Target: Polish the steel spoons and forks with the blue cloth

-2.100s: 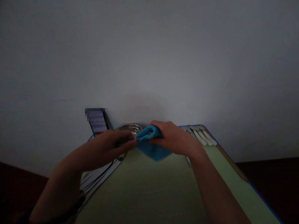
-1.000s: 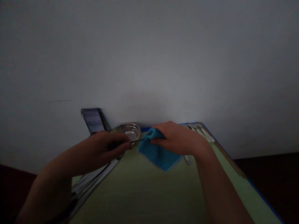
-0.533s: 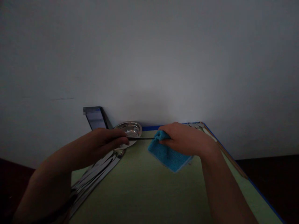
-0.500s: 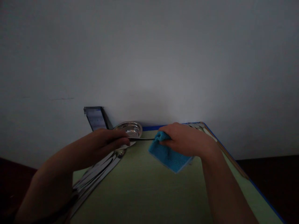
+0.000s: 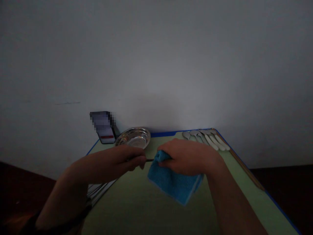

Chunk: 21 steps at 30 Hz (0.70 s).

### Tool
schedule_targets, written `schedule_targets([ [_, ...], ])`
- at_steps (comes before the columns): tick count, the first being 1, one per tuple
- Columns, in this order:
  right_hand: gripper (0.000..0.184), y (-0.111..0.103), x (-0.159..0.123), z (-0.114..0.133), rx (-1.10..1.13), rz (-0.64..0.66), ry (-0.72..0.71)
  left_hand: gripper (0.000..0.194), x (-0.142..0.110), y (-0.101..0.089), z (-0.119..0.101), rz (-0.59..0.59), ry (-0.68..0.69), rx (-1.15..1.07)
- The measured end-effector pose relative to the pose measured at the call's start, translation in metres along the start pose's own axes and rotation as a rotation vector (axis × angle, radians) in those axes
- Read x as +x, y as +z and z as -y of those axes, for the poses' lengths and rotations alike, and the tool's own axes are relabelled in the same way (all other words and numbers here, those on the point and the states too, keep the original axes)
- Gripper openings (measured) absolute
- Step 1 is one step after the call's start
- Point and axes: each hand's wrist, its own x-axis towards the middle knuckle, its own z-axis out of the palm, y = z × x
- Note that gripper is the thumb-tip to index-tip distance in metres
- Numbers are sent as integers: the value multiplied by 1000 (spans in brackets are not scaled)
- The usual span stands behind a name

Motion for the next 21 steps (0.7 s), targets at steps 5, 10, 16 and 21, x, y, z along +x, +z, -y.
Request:
schedule_targets([
  [5, 28, 1, 0, 0, 0, -18, -24, 39, 5, 2, -4, -40, -10, 50],
  [10, 29, 2, 3, -2, 30, -28, -52, 42, 4, 0, -5, -43, 3, 72],
  [16, 27, 1, 8, -10, 136, -40, -92, 40, -3, -6, 0, -74, -5, 5],
  [21, 31, 1, 5, -18, 157, -135, -24, 37, -9, -9, 6, -112, -5, -37],
])
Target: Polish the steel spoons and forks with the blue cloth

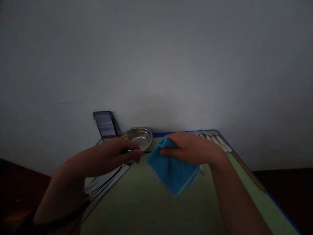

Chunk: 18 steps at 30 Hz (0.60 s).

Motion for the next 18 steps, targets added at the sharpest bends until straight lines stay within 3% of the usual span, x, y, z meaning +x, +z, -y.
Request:
schedule_targets([
  [8, 25, -2, 0, -6, -50, -100, 144, 34, -6, 1, 5, -102, -35, 171],
  [18, 19, -1, 1, -6, -20, -85, 65, 36, -4, 1, -6, -179, -3, 321],
])
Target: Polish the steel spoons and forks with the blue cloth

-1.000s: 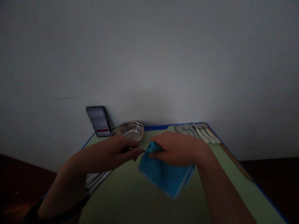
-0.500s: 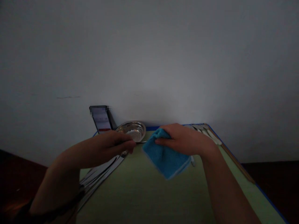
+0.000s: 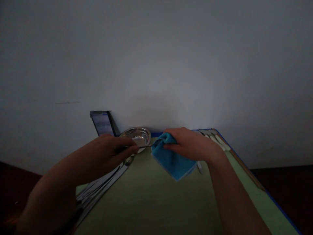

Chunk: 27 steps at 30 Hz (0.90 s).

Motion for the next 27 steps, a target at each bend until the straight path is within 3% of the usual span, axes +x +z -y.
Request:
schedule_targets([
  [12, 23, 1, 2, 4, 70, -163, -36, 33, 2, -1, 0, -40, -4, -98],
  [22, 21, -3, -1, 4, 108, -116, -101, 34, 5, 2, 1, -40, 8, -127],
  [27, 20, -2, 0, 5, 51, -142, -79, 36, 5, 5, -1, 32, -5, -153],
])
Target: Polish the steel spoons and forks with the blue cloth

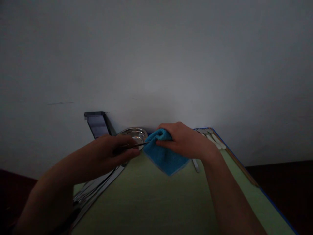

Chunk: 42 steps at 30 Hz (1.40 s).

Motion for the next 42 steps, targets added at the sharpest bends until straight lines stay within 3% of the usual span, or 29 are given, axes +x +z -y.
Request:
schedule_targets([
  [9, 19, 3, 1, 5, -21, -18, -17, 42, 6, 11, 0, 2, -20, -58],
  [16, 20, 3, 1, 6, 0, 25, -3, 23, 7, 9, -2, 16, 37, 0],
  [21, 28, 5, 2, 3, 40, 86, 51, 22, 6, 9, 1, 20, 38, 36],
  [29, 17, 5, 1, 2, 33, 32, -4, 31, 8, 11, 6, -25, -26, 40],
  [34, 15, 4, 2, 3, 29, 32, -13, 27, 9, 10, 5, -26, 17, 24],
  [42, 27, 6, 2, 2, 54, 24, 40, 25, 6, 4, 4, -45, 17, -8],
])
